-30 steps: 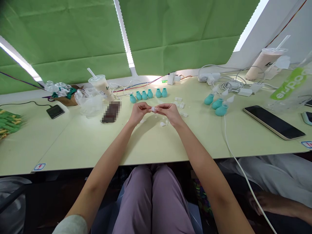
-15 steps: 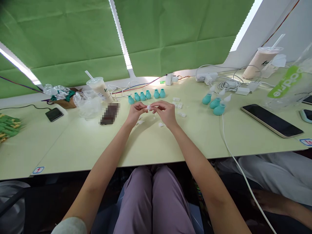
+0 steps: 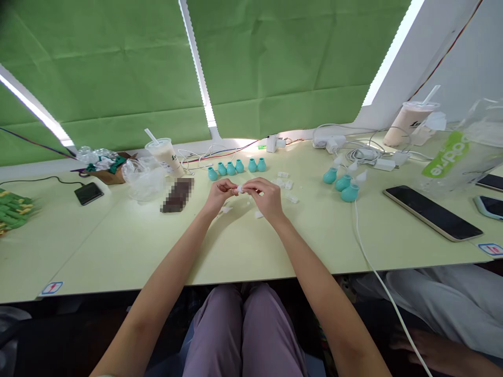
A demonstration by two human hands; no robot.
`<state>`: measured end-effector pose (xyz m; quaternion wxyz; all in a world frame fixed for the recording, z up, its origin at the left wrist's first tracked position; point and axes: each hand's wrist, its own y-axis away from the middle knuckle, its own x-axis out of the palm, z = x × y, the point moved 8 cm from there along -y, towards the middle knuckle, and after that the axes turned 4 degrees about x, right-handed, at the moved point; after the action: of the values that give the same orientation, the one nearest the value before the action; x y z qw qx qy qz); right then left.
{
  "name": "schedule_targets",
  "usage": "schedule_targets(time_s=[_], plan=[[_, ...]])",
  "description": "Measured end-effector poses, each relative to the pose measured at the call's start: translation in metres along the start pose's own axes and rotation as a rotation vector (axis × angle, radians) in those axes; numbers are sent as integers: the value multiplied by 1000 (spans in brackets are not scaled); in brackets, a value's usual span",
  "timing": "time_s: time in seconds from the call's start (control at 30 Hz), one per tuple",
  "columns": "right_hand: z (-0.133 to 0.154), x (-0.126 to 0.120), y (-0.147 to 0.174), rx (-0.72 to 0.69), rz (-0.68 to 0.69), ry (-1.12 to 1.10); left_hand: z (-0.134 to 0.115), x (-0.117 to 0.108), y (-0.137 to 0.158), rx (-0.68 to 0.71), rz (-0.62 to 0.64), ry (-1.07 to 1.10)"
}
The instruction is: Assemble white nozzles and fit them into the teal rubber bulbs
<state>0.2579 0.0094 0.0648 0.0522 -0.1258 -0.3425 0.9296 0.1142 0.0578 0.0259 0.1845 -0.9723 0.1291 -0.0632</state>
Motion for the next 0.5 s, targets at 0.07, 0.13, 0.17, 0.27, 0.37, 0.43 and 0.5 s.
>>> schedule_targets(time_s=[0.07,0.13,0.17,0.27,0.37,0.43,0.5], plan=[[2,-1,1,-7,-33,25,0,1,0,4,4,6],[3,-3,2,-1,-68,34,-1,2,1,10,5,16],[3,-3,3,5,-79,30,-1,2,1,10,4,19],[0,-2,2,37,-62,-17,0,2,2,2,0,26],[-3,0,-1,70,-15,-65,2,1,2,-8,3,37],[-2,-1,-1,58,-7,-73,2,1,2,-8,4,48],[2,-3,-1,22,-17,-57,1,3,3,-2,5,55]])
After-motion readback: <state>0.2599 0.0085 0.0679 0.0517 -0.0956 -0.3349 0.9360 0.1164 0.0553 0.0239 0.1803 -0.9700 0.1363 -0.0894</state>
